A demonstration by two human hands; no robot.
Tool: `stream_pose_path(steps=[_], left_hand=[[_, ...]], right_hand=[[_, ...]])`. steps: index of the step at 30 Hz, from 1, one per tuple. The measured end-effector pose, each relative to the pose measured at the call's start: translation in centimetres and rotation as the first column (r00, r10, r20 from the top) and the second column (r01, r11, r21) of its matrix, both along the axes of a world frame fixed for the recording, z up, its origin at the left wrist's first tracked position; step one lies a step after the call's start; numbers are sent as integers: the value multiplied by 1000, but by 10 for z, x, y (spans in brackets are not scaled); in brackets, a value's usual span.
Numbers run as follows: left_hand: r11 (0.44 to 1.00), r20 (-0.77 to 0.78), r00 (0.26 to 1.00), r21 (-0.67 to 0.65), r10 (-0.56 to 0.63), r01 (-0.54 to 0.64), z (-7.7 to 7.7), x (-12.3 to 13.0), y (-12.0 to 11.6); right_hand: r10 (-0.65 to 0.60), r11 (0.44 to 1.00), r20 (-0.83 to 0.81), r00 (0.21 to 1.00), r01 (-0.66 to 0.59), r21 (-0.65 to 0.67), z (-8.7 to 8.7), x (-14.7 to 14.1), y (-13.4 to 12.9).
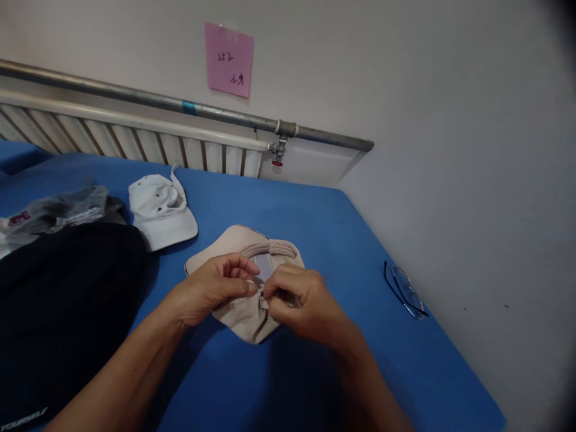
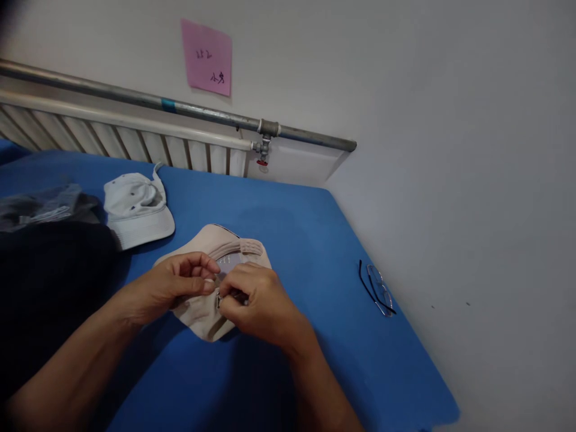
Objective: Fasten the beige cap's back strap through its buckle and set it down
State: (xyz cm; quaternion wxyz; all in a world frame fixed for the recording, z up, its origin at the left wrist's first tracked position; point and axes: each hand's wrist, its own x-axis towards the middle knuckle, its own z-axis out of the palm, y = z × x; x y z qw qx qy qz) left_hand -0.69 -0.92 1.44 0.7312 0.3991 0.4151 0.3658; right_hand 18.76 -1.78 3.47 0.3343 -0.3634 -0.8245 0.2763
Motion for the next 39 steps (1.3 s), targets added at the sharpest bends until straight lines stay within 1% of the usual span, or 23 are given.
stream_pose_path(steps=[6, 8, 12, 14, 16, 21, 24, 29, 34, 36, 38, 39], left_hand=[[1000, -72, 997, 12, 29, -28, 9, 6, -4], [999, -70, 997, 13, 34, -33, 9, 7, -4], [998, -75, 995, 15, 60, -59, 8, 7, -3], [997, -91, 993, 20, 71, -69, 9, 7, -3], [997, -102, 992, 27, 79, -77, 10, 8, -3], [995, -112, 989, 45, 91, -87, 14, 8, -5], [996, -126, 989, 52, 75, -69, 16, 7, -5], [997, -134, 991, 73, 12, -3, 14, 5, -4], [997, -143, 990, 77, -1, 12, 14, 7, -5], [997, -143, 990, 69, -9, 19, 13, 7, -4], [999, -136, 991, 52, 5, 2, 11, 6, -3], [999, -131, 991, 42, 18, -13, 11, 5, -2]], right_hand=[[-49, 999, 47, 998, 49, -10, -1, -1, -2], [-72, 997, 62, 995, 71, 21, -1, -3, -4], [-139, 982, 76, 987, 128, 135, 0, -8, -8], [-159, 977, 69, 985, 147, 154, 0, -10, -9], [-162, 982, 48, 986, 155, 112, 0, -10, -9], [-168, 984, -50, 984, 164, -76, -3, -10, -5], [-148, 980, -52, 988, 139, -140, -3, -9, -3], [-111, 971, -36, 993, 101, -215, 1, -6, -3], [-101, 933, -23, 995, 86, -349, 0, -4, -3], [-153, 908, -67, 986, 114, -402, -2, -5, -2], [-221, 885, -133, 966, 141, -444, -3, -5, -2], [-232, 878, -157, 960, 137, -458, -4, -4, -1]])
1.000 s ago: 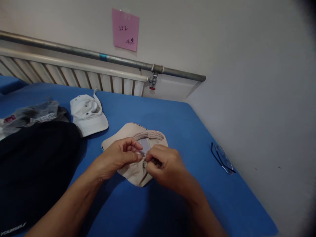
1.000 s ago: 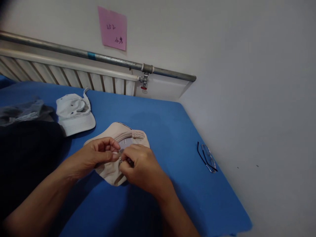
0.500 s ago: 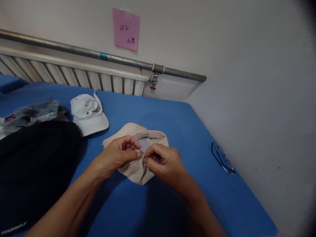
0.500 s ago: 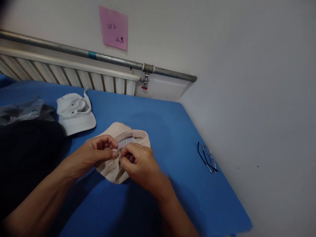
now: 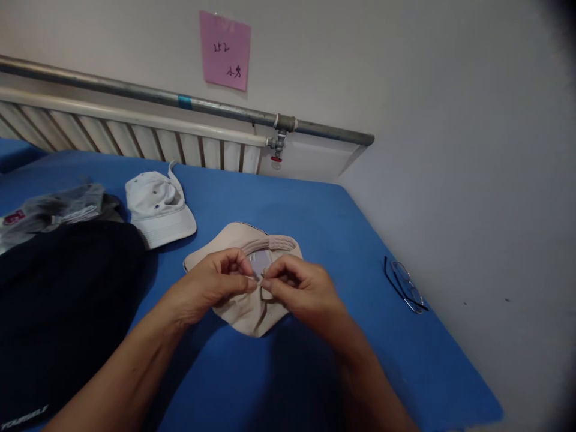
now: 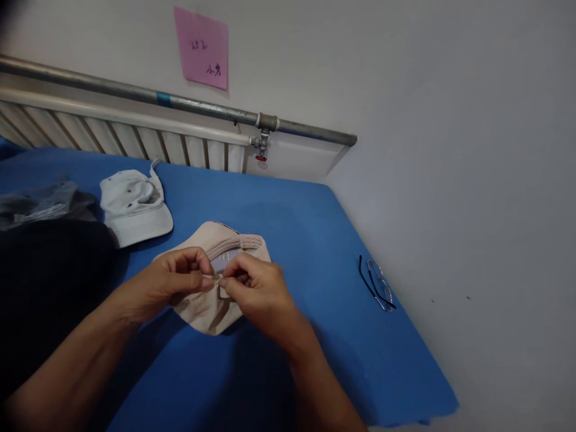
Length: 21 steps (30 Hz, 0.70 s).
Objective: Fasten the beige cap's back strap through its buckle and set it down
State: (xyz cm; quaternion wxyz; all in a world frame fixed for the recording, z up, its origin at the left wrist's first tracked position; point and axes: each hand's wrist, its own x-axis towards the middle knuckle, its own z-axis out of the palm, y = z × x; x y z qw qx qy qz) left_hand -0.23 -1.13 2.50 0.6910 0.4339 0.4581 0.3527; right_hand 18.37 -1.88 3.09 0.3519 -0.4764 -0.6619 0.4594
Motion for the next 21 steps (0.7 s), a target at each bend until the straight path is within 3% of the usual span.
stream_pose_path(steps=[6, 13, 21], left_hand=[[998, 55, 997, -29, 59, -57, -1, -5, 2], [997, 102, 993, -43, 63, -59, -2, -4, 2], [996, 114, 990, -59, 81, -74, 1, -10, 2]], right_hand=[[8, 993, -2, 1000, -8, 120, 2, 6, 4], [45, 992, -29, 999, -41, 121, -5, -3, 5], [65, 927, -34, 997, -47, 371, -4, 7, 8]])
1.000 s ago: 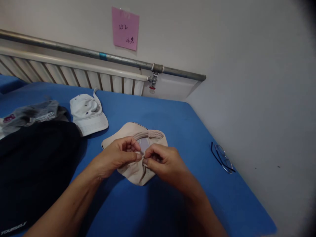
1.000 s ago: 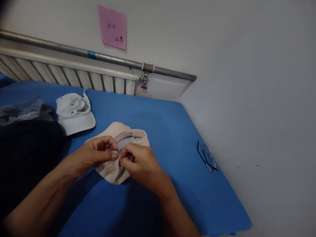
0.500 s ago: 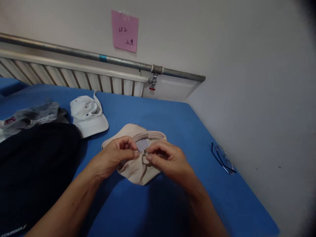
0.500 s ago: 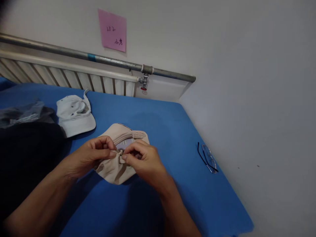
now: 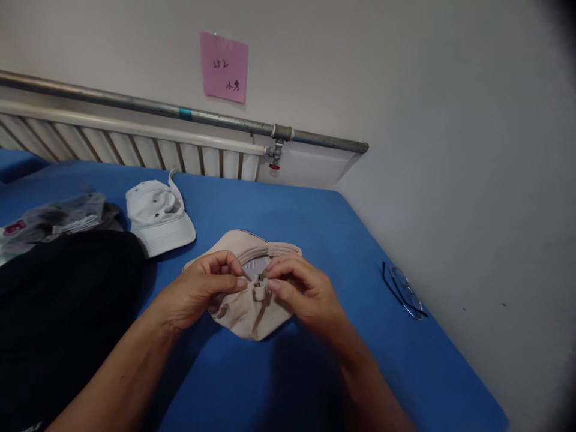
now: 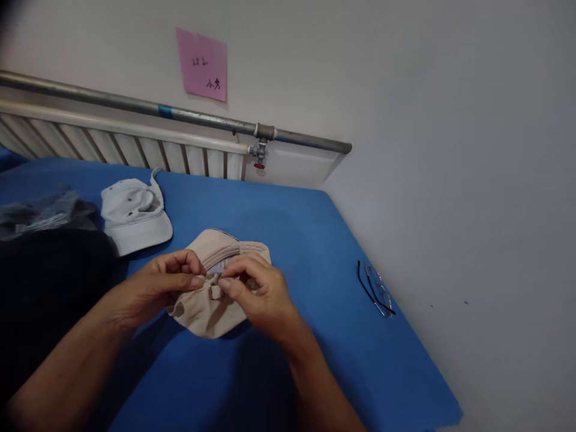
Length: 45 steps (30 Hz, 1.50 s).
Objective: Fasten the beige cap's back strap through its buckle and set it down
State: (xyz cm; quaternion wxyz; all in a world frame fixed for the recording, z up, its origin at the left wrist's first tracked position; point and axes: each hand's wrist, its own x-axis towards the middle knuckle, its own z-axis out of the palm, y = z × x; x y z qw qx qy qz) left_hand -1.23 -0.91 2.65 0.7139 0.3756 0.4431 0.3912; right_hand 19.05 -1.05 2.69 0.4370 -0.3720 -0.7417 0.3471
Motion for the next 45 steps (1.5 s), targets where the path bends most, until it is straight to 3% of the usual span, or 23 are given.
stream_pose_path(steps=[3, 7, 11, 15, 23, 26, 30, 34, 39, 45], left_hand=[[999, -10, 999, 22, -37, 37, 2, -2, -1], [991, -27, 992, 58, -121, 122, 1, -3, -1], [978, -29, 981, 79, -193, 195, -1, -5, 0], [966, -40, 969, 74, -245, 247, -2, -5, 1], [963, -8, 968, 100, -252, 251, -1, -4, -1], [967, 9, 972, 97, -236, 235, 0, -4, -2], [979, 4, 983, 86, -184, 183, 1, -4, 0], [981, 36, 980, 24, -194, 193, 2, -6, 1], [952, 13, 952, 19, -304, 304, -3, -9, 1], [878, -30, 878, 3, -478, 478, -16, -17, 8]], right_hand=[[54, 998, 117, 992, -57, 24, 4, 7, 2], [234, 967, 231, 944, -202, -155, 5, 9, 2], [340, 922, 192, 921, -287, -259, 8, 14, 3], [338, 893, 148, 930, -267, -361, 10, 15, 2], [329, 772, -34, 944, -290, -565, 8, 4, -1], [317, 777, -9, 948, -266, -570, 6, 1, -2], [259, 838, 47, 965, -200, -508, 4, -1, -2], [292, 839, 10, 956, -251, -482, 3, 3, 0], [318, 841, 29, 948, -268, -469, 4, 6, -1], [341, 820, 22, 940, -286, -496, 3, 4, -2]])
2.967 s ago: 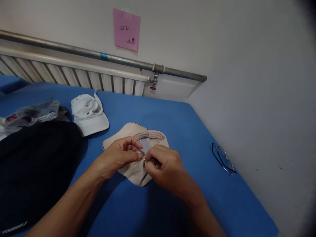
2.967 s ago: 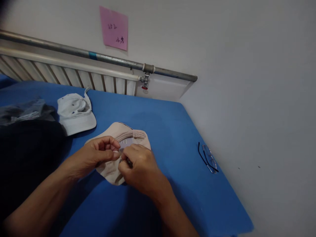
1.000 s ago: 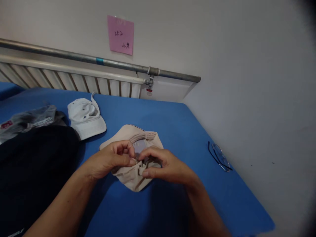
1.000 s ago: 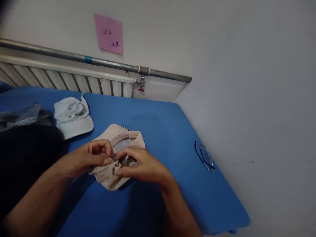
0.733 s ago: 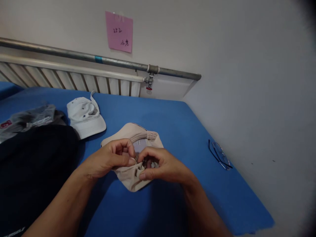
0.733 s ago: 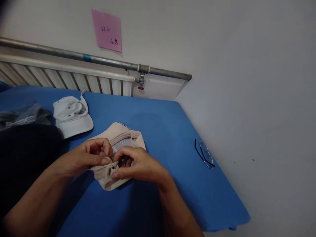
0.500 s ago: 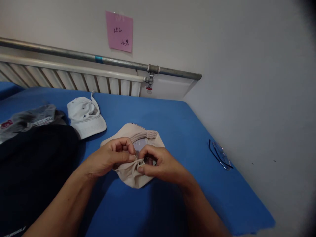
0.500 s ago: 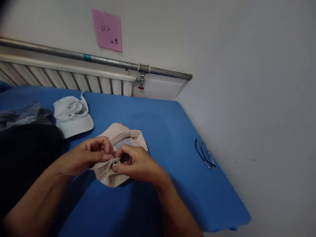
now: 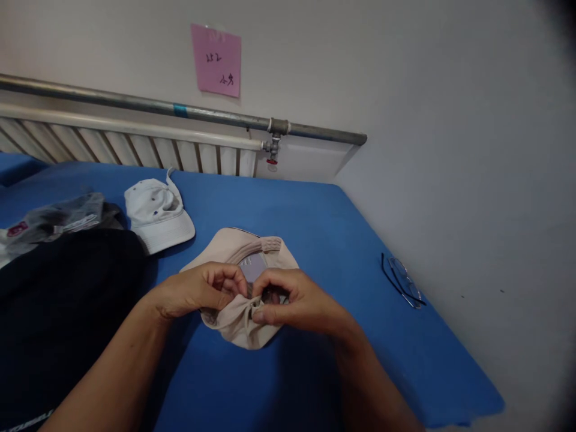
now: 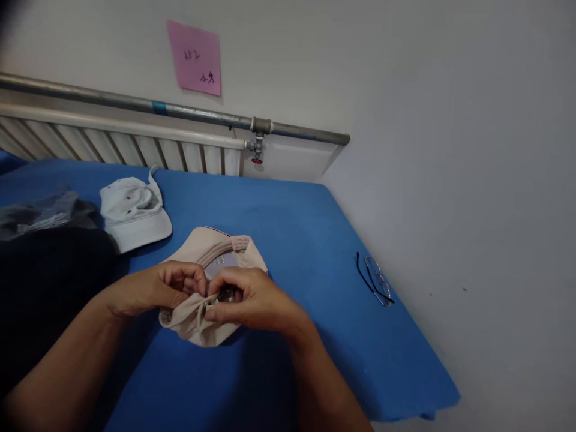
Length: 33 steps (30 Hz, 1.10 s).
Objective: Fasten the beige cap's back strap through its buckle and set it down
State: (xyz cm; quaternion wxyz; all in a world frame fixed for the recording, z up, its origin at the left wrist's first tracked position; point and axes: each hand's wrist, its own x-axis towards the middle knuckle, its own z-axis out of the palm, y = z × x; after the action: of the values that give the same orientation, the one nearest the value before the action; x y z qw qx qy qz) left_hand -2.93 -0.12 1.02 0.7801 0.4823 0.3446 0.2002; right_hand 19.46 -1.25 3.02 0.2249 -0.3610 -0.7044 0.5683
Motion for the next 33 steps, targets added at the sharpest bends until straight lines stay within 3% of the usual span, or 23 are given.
stream_pose_path(steps=[6, 11, 20, 24, 28, 33], left_hand=[[995, -146, 985, 24, -91, 96, 2, -3, 1], [995, -91, 992, 30, -91, 94, 1, -4, 2], [984, -58, 983, 28, -173, 175, -6, -4, 3], [973, -162, 968, 103, -191, 209, 1, 1, 0], [936, -232, 952, 243, -200, 256, 8, 4, -1], [908, -268, 944, 314, -194, 276, 9, 2, 0]], right_hand=[[-57, 998, 4, 998, 57, 13, 2, -1, 0], [-40, 999, 12, 999, 40, 4, 2, 0, 0], [-43, 982, 140, 989, 16, 189, 1, -4, 0], [-64, 937, 222, 973, -18, 349, 1, -2, 0], [-82, 848, 244, 966, -60, 526, 2, 2, -1], [-146, 801, 308, 940, -70, 594, -3, 4, 1]])
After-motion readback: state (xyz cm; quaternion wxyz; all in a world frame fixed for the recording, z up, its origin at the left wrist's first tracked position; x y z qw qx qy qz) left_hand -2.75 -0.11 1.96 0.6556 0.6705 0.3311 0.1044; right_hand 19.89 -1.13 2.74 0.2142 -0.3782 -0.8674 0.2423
